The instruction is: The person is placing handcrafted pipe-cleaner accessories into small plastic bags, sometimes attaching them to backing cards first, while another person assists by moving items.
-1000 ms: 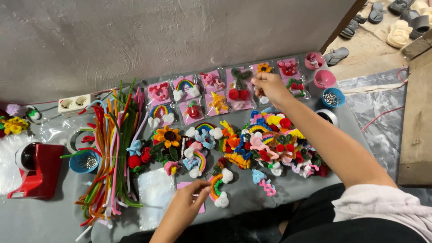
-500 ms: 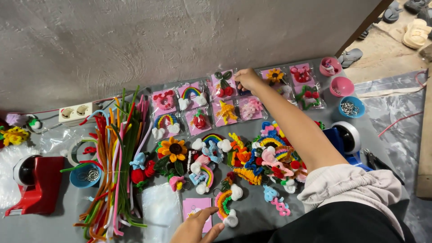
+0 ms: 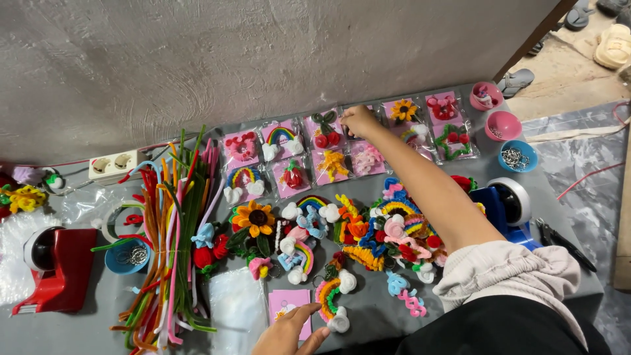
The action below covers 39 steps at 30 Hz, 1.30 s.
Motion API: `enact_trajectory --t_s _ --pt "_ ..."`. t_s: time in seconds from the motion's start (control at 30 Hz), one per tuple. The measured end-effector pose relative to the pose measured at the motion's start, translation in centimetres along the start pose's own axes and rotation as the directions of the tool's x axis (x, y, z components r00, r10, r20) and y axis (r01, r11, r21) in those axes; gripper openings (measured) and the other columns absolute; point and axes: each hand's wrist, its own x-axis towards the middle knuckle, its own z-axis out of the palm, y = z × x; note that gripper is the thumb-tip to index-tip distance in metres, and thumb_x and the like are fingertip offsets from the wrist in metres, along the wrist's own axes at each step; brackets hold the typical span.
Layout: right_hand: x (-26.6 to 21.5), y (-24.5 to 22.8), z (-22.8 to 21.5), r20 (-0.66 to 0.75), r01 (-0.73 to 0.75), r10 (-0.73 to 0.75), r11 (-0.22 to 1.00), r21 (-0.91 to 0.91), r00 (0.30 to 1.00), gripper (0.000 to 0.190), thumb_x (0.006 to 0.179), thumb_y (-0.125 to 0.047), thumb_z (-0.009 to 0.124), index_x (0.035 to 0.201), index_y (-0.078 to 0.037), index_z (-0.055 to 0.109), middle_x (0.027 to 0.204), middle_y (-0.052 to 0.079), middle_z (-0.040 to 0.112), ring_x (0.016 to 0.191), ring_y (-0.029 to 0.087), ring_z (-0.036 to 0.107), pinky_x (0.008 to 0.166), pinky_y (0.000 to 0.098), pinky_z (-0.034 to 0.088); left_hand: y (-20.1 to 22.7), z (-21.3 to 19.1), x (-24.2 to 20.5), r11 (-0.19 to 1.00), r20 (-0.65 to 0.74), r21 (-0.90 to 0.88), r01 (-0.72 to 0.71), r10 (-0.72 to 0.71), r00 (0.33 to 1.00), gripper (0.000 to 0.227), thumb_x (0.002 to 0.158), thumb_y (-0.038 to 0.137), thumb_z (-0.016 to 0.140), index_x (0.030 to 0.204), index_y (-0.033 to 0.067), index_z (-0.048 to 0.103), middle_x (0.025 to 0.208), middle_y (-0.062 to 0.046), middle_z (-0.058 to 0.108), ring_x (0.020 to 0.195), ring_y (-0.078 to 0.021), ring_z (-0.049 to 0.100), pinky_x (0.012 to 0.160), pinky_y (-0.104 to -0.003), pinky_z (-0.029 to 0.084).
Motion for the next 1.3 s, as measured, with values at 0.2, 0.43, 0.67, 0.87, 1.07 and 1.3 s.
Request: enact_trajectory --t_s 0.2,0.43,0.67,0.87,1.07,1.3 --pt "-1.9 -1.7 -0.6 -0.005 -0.021 0.021 1.000 -0.007 1.000 0.023 0.091 -0.013 0.065 0.110 0.000 0.070 0.080 0.007 0.072 0.052 0.011 0.057 0.046 0.0232 0.046 0.1 -0.1 -0.3 1.000 -0.020 -0.010 0.003 -0.003 1.000 0.060 0.095 0.064 0.055 0.140 0.0249 0.054 0.129 -0.009 0.066 0.116 -0.0296 0.067 0.095 -0.045 0.054" --pt "-3.3 -2.7 -3.3 -0.064 -0.025 0.022 0.998 -0.055 0.998 0.029 0.088 -0.018 0.067 0.114 -0.007 0.068 0.085 0.004 0.072 0.060 0.012 0.061 0.055 0.0239 0.051 0.9 -0.8 -0.7 0.998 -0.071 -0.007 -0.055 0.054 0.996 0.058 0.095 0.058 0.059 0.139 0.0207 0.055 0.131 -0.008 0.066 0.118 -0.0286 0.065 0.097 -0.043 0.053" --pt "-12.9 -7.6 -8.6 0.022 0.017 -0.023 0.973 0.229 1.000 0.025 0.095 -0.007 0.060 0.118 -0.001 0.068 0.074 0.002 0.061 0.055 0.006 0.048 0.048 0.0208 0.039 3.0 -2.3 -2.5 0.999 -0.137 -0.022 -0.043 0.039 0.990 0.054 0.094 0.053 0.059 0.135 0.0192 0.058 0.128 -0.003 0.071 0.114 -0.0260 0.069 0.095 -0.039 0.054" --pt "-22.8 -8.6 -11.2 0.189 -0.058 -0.004 0.945 0.321 0.982 0.030 0.095 -0.008 0.062 0.124 -0.001 0.066 0.074 0.004 0.060 0.053 0.006 0.046 0.045 0.0177 0.035 3.6 -3.8 -3.8 0.996 -0.192 -0.087 0.005 -0.022 0.981 0.053 0.090 0.052 0.060 0.135 0.0219 0.061 0.132 0.002 0.071 0.110 -0.0229 0.073 0.093 -0.035 0.056" --pt "-32.1 -7.5 -11.5 0.326 -0.101 -0.022 0.928 0.357 0.945 0.030 0.095 -0.007 0.059 0.124 0.001 0.066 0.069 0.003 0.055 0.056 0.008 0.043 0.050 0.0209 0.034 1.7 -7.0 -4.8 0.973 -0.262 -0.160 0.167 -0.205 0.943 0.043 0.097 0.038 0.055 0.134 0.0188 0.063 0.120 -0.006 0.076 0.103 -0.0217 0.076 0.090 -0.036 0.060" --pt "-39.0 -4.5 -8.3 0.423 -0.098 -0.067 0.929 0.356 0.903 0.031 0.092 -0.007 0.066 0.122 0.001 0.067 0.067 0.006 0.063 0.051 0.008 0.050 0.046 0.0179 0.037 -4.0 -9.4 -5.2 0.942 -0.502 -0.264 0.209 -0.319 0.804 0.027 0.101 0.020 0.052 0.117 0.0153 0.074 0.098 -0.017 0.078 0.105 -0.0391 0.072 0.093 -0.051 0.053"
